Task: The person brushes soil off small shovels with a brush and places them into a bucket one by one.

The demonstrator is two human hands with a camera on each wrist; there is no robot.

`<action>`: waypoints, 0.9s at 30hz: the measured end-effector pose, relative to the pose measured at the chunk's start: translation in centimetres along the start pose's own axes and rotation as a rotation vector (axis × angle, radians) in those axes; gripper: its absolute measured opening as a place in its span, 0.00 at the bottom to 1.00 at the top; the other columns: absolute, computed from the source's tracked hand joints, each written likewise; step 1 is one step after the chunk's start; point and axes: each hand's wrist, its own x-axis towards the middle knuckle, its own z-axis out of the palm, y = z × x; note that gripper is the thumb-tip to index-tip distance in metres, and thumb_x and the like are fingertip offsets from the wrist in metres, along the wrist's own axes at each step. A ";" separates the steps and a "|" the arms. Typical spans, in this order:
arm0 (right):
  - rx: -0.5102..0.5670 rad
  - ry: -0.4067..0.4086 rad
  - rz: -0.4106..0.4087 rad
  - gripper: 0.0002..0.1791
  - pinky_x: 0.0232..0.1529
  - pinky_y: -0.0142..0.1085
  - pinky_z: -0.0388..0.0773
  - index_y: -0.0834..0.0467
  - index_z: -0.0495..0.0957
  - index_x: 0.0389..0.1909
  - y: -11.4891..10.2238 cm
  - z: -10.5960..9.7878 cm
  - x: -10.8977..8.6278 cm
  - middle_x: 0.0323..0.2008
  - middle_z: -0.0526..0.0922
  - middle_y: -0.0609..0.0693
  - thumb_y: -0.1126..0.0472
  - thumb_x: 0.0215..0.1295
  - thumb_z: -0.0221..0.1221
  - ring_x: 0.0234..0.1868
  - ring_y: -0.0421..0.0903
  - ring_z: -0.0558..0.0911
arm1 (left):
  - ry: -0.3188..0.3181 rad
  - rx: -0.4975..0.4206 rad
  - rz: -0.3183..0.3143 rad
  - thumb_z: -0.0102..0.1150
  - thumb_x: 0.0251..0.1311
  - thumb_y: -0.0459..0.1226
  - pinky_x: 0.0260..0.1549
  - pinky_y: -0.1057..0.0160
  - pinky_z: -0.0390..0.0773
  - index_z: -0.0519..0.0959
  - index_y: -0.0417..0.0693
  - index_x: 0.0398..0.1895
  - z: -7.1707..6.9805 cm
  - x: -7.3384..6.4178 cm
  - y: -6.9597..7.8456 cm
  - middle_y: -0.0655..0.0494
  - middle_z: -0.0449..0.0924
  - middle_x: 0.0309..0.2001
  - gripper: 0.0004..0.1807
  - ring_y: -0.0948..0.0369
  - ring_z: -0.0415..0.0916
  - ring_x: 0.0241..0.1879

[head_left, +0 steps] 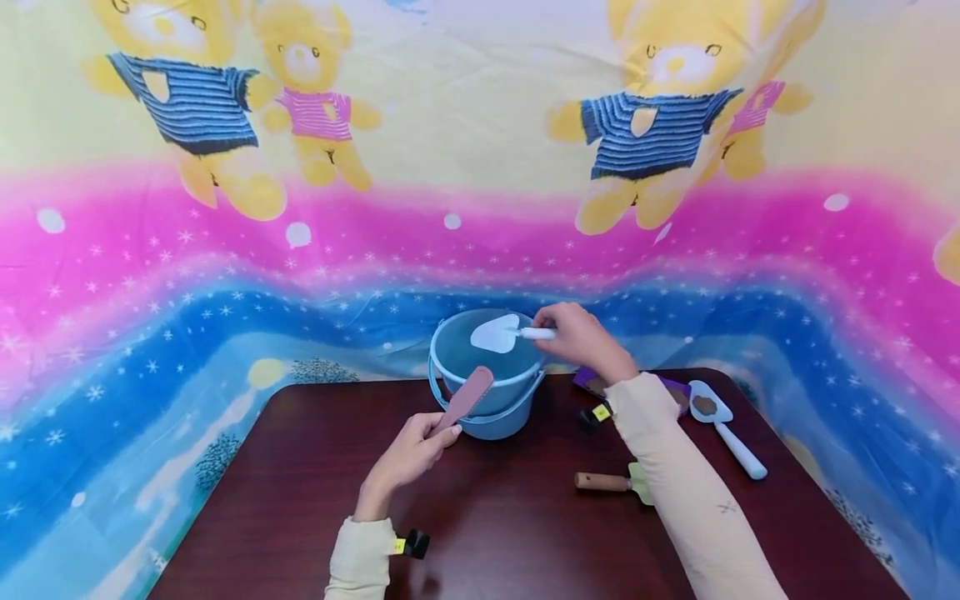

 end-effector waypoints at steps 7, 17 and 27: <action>-0.182 -0.153 0.001 0.09 0.43 0.44 0.82 0.56 0.88 0.43 -1.0 1.6 3.8 0.37 0.88 0.49 0.58 0.64 0.69 0.36 0.45 0.83 | -0.001 0.000 -0.004 0.54 0.75 0.44 0.17 0.66 0.63 0.75 0.42 0.34 0.1 0.1 -0.1 0.56 0.61 0.17 0.15 0.64 0.57 0.14; -0.186 -0.379 -0.035 0.05 0.38 0.39 0.82 0.55 0.88 0.36 -0.7 3.6 7.1 0.35 0.85 0.48 0.60 0.62 0.71 0.33 0.44 0.81 | 0.013 0.012 -0.031 0.55 0.74 0.46 0.17 0.66 0.62 0.75 0.44 0.33 0.4 0.2 -0.3 0.56 0.61 0.16 0.15 0.64 0.57 0.15; -0.187 -0.576 0.014 0.03 0.36 0.39 0.83 0.59 0.87 0.32 -1.0 4.4 8.4 0.30 0.86 0.51 0.63 0.63 0.70 0.36 0.55 0.88 | 0.004 0.042 -0.030 0.55 0.74 0.45 0.19 0.66 0.64 0.77 0.46 0.33 0.6 0.5 -0.5 0.57 0.62 0.16 0.14 0.63 0.58 0.15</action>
